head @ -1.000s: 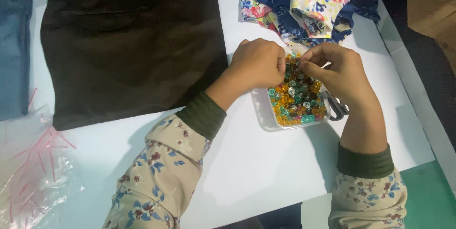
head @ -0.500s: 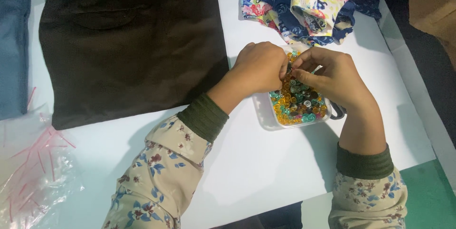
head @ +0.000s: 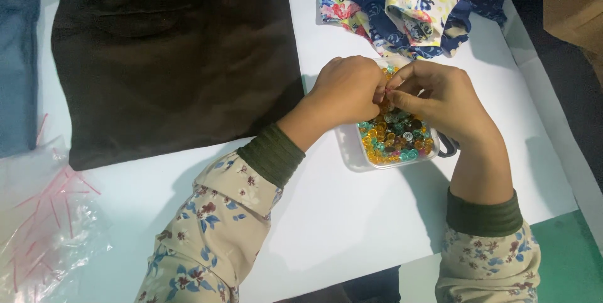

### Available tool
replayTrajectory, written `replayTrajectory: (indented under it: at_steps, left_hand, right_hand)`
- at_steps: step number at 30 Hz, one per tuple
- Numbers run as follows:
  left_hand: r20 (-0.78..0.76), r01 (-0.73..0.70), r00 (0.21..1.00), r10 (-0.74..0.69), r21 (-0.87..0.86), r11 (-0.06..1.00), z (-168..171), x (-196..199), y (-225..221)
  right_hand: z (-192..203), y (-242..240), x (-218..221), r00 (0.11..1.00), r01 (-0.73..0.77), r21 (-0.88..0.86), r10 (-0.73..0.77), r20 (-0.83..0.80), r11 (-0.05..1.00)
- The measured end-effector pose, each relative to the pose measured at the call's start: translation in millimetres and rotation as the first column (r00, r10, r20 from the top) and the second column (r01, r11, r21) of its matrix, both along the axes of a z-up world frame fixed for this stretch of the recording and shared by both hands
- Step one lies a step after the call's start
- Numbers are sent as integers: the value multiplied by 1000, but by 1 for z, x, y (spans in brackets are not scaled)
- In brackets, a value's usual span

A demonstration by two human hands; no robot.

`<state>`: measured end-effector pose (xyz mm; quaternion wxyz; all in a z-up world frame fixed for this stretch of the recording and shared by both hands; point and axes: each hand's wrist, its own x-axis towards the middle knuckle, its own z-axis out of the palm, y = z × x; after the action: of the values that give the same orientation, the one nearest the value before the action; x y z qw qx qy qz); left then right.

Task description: Bagging small pink beads into individual plastic zip-lock bags

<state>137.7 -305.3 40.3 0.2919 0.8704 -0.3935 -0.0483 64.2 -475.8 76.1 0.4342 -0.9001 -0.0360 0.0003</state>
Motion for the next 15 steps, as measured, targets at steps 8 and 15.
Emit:
replayTrajectory:
  at_steps: [8, 15]
  left_hand:
    - [132, -22, 990, 43, -153, 988, 17, -17, 61]
    - [215, -147, 956, 199, -233, 961, 23, -78, 180]
  right_hand:
    - [-18, 13, -1, 930, -41, 92, 4, 368, 995]
    - [-17, 105, -40, 782, -135, -50, 137, 608, 990]
